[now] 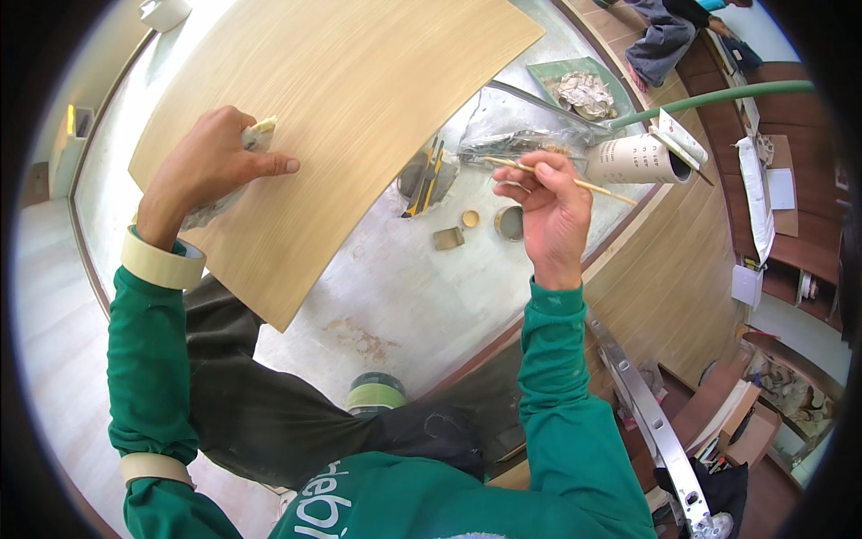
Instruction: The person sits on the floor and applies a finish to a rectangular wooden board using a small brush. They repeatedly dip the brush into a container and wipe the board with a cloth between applications.
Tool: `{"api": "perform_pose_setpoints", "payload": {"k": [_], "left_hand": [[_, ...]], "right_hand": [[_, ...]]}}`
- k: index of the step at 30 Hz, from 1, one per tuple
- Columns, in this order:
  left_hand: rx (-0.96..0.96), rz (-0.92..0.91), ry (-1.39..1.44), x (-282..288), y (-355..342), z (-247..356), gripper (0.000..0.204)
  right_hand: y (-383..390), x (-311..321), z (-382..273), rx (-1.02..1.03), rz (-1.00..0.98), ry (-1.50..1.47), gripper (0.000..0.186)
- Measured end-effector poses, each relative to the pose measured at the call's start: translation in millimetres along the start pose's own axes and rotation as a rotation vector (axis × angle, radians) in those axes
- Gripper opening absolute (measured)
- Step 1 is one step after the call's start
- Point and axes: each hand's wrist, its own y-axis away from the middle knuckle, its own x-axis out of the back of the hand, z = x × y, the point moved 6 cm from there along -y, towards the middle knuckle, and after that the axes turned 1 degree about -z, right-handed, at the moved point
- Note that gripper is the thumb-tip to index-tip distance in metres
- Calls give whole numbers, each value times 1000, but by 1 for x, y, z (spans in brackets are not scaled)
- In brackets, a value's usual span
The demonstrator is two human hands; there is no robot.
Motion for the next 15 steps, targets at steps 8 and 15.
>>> {"api": "perform_pose_setpoints", "payload": {"k": [8, 15], "left_hand": [[15, -29, 39, -10, -4, -6, 50], [33, -65, 69, -14, -5, -7, 50]], "right_hand": [[-45, -31, 1, 96, -37, 143, 28], [-49, -27, 15, 96, -14, -12, 25]]}}
